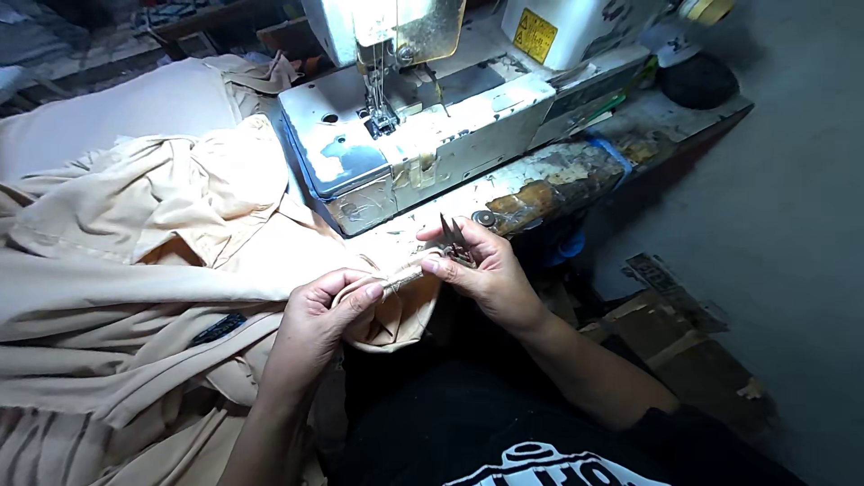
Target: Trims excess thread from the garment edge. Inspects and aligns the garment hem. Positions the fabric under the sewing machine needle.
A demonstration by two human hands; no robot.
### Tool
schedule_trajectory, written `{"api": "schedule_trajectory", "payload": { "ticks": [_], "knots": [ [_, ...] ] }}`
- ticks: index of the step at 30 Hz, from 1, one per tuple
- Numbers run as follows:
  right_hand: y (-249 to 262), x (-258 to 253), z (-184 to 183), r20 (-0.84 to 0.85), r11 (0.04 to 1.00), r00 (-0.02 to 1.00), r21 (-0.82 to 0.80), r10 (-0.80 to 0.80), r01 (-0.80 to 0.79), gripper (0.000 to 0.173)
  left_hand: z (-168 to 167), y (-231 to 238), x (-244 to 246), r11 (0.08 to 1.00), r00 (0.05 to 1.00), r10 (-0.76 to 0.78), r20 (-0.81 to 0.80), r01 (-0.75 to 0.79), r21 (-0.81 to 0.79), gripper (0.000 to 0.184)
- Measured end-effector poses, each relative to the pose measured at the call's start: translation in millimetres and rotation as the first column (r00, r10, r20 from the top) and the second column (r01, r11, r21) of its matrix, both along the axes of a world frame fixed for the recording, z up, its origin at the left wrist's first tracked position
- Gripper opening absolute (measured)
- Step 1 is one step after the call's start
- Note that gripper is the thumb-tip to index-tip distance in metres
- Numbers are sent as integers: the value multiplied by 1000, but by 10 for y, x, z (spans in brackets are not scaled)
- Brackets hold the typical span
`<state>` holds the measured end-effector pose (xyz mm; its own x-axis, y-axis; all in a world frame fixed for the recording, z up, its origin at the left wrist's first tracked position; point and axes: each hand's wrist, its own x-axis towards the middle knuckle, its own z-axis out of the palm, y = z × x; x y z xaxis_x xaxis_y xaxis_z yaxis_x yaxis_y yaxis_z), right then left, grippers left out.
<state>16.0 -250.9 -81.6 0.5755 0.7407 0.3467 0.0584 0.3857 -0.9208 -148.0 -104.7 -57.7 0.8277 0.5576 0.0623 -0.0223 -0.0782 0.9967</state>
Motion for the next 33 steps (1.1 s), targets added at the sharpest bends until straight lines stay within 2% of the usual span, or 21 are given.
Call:
{"api": "schedule_trajectory", "payload": {
  "ticks": [7,11,13,15,17,21,25,33],
  "knots": [
    [-8,-37,14,15,1000,1000,-9,-28,28,28,9,-47,2,1000,999,-17,31,17,12,7],
    [-103,-94,31,214,986,965,-37,-154,165,37,29,-47,-5,999,998,34,49,-34,9,7],
    [-209,-202,79,219,995,974,-71,-51,69,32,32,-60,-4,998,997,57,55,-59,21,8],
    [-275,-309,111,158,982,977,-148,140,-117,29,28,-65,-6,996,996,65,53,-68,63,8],
    [-251,-366,93,121,958,968,-213,219,-190,29,27,-70,-14,988,997,64,36,-68,140,10],
    [-180,-380,57,110,940,968,-285,227,-188,28,73,-106,-39,967,998,67,5,-66,248,14],
    [-178,-396,70,116,936,967,-300,226,-183,28,98,-106,-52,974,997,78,7,-78,211,9],
    [-183,-430,83,126,938,965,-294,231,-186,27,113,-115,-60,985,998,63,26,-67,157,14]
  ]
}}
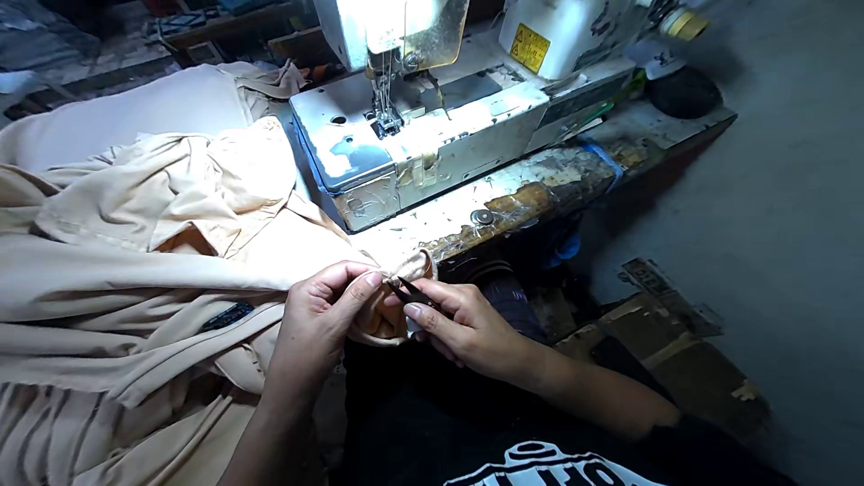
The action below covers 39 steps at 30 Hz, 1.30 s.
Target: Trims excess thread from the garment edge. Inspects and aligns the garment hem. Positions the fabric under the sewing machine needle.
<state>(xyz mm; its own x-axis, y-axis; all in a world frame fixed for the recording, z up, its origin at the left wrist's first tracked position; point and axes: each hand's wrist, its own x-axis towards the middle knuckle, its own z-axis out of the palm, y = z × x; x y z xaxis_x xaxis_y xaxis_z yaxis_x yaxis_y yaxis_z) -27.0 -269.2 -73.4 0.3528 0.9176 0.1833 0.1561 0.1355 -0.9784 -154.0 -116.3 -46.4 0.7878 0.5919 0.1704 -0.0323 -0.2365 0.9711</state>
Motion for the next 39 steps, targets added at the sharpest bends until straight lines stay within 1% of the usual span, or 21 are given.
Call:
{"api": "schedule_trajectory", "payload": {
  "ticks": [8,15,21,28,31,33,34,36,37,39],
  "knots": [
    [-4,-27,10,-17,1000,1000,1,5,-5,27,18,-22,3,1000,1000,-5,14,5,-6,14],
    [9,-25,-10,18,1000,1000,5,-19,19,26,33,-22,-11,1000,1000,-20,7,20,-21,19],
    [8,-36,-8,21,999,999,8,-35,35,26,49,-37,-9,999,1000,-17,15,18,-40,19],
    [23,-34,-16,48,999,998,34,-42,40,25,33,-44,-6,999,999,-31,14,32,-38,19],
    [34,-33,-18,27,997,999,67,-45,43,27,36,-44,-9,999,999,-32,10,33,-38,18],
    [45,-32,-13,-46,994,998,98,-48,52,34,38,-46,-12,998,999,-42,0,42,-36,18],
    [49,-29,1,-116,994,992,91,-43,54,35,35,-49,-11,998,999,-50,3,50,-38,19],
    [66,-14,21,-307,999,952,48,-8,24,33,19,-47,-10,997,998,-68,4,69,-28,19],
    [80,0,21,-409,999,912,31,25,-14,31,6,-41,-8,997,997,-72,1,72,-22,18],
    [99,39,-1,-606,994,789,17,99,-111,27,-13,-35,0,997,997,-78,-9,78,-17,17]
  ]
}}
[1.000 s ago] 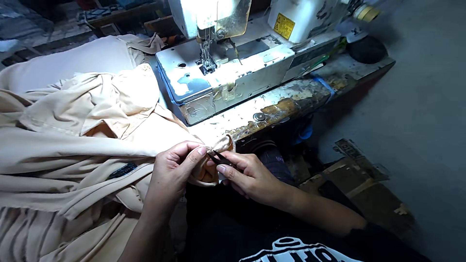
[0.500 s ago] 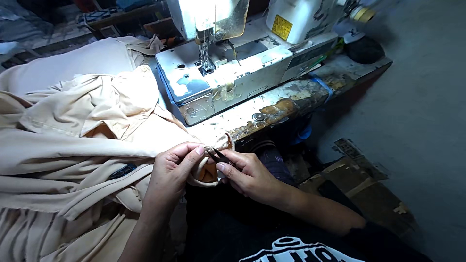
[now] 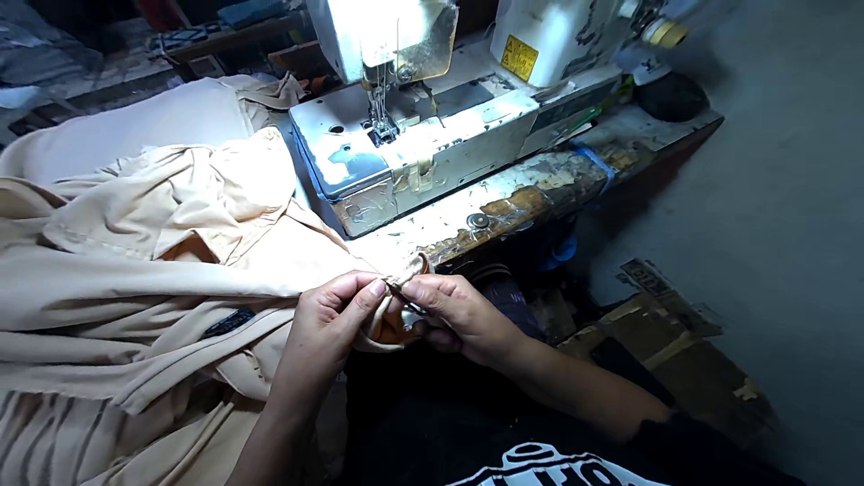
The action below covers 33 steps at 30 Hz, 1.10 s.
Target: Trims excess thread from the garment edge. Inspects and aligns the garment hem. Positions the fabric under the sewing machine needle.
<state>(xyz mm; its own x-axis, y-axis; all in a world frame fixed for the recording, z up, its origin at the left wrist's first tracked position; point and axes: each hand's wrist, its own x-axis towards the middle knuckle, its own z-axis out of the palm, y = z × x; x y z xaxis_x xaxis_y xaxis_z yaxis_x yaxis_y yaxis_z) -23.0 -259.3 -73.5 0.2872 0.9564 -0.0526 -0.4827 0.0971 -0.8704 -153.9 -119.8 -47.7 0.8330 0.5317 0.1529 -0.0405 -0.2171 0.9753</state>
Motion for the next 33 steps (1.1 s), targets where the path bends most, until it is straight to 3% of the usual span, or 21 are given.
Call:
{"api": "schedule_trajectory", "payload": {
  "ticks": [4,8,11,13,15,17,22,33],
  "knots": [
    [11,38,-52,-285,992,952,-17,116,-126,28,-24,5,3,998,1000,-13,-15,14,60,16],
    [16,-6,-83,-332,996,940,1,83,-88,32,-27,28,-3,998,999,-24,-48,27,61,16],
    [-52,39,-71,-150,998,988,60,46,-37,28,-3,87,-12,999,999,-20,-37,19,-28,15],
    [-117,79,-65,177,996,984,82,-35,20,18,11,114,-16,995,1000,-28,-13,26,-93,8],
    [-172,89,-77,505,980,843,162,-184,117,29,8,110,-11,989,1000,-12,-9,11,-147,7],
    [-168,57,-88,641,944,694,259,-327,205,27,-2,100,-5,985,1000,-3,-12,1,-171,13],
    [-106,17,-109,666,934,656,267,-356,236,25,31,69,-6,980,1000,-5,-7,4,-199,23],
    [-68,-5,-116,664,944,671,227,-331,241,25,46,60,-14,977,999,-38,11,40,-208,23]
  ]
}}
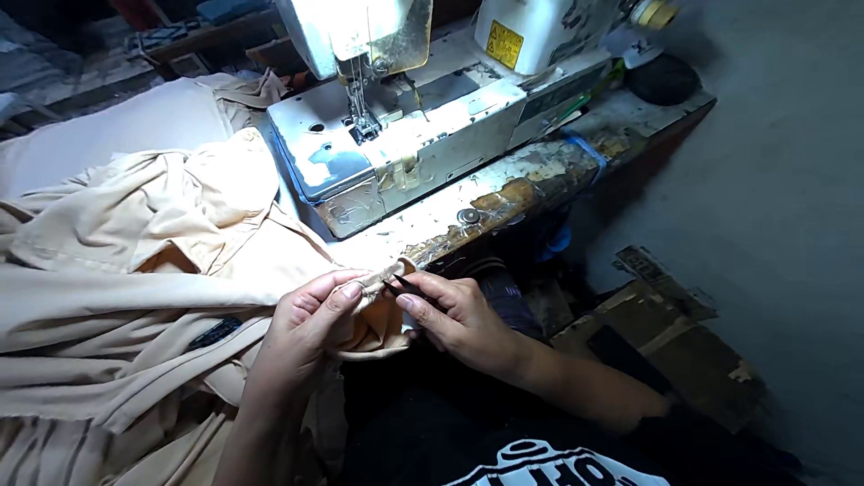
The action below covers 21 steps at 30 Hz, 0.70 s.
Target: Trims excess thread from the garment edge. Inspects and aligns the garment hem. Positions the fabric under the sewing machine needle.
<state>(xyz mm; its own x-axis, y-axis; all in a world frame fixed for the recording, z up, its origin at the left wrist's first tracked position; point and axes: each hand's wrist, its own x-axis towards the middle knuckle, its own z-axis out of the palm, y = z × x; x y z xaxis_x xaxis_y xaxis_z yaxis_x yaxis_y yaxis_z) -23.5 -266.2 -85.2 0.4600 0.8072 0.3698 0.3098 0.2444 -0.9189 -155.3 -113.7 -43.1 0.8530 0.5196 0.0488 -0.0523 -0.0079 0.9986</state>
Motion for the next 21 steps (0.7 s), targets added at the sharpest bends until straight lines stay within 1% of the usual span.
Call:
{"api": "schedule_trajectory", "payload": {
  "ticks": [3,5,6,7,9,10,11,12,14,15,17,19,20,21],
  "knots": [
    [8,-7,0,-4,1000,1000,3,-4,4,25,-10,6,-3,1000,1000,-9,-3,9,0,23],
    [5,-13,12,-26,999,1000,42,11,-10,24,-22,5,2,1000,1000,-18,-25,18,0,22],
    [-5,-11,17,-43,994,998,105,40,-35,22,-30,5,7,1000,999,-29,-39,29,0,22],
    [-23,-5,16,-62,975,994,207,93,-78,21,-39,3,12,999,998,-39,-48,39,-2,22],
    [-80,33,12,-83,879,962,434,259,-199,19,-50,4,20,999,997,-42,-62,42,-2,22],
    [-109,68,16,-73,831,946,503,316,-239,19,-52,4,23,999,997,-35,-66,35,-3,22],
    [-125,101,25,-63,816,949,530,309,-231,19,-51,4,22,1000,997,-27,-70,26,-5,22],
    [-123,128,32,-45,842,971,509,235,-180,17,-49,4,19,1000,997,-22,-70,22,-8,22],
    [-66,167,16,53,921,999,389,-7,-14,16,-46,-1,22,1000,998,-19,-66,17,-24,21],
    [-23,176,-4,127,941,985,332,-119,71,20,-43,-8,27,1000,998,-15,-67,14,-24,21],
    [63,150,-33,273,946,926,264,-261,189,23,-42,-17,27,1000,997,-13,-71,13,-9,20],
    [132,112,-57,358,936,876,258,-322,239,15,-36,-27,18,1000,997,-14,-77,16,21,21],
    [157,101,-58,352,935,879,267,-321,235,9,-33,-33,20,999,997,-15,-81,19,51,21],
    [163,92,-47,300,940,910,273,-287,207,7,-33,-38,21,997,996,-12,-83,19,80,20]
  ]
}}
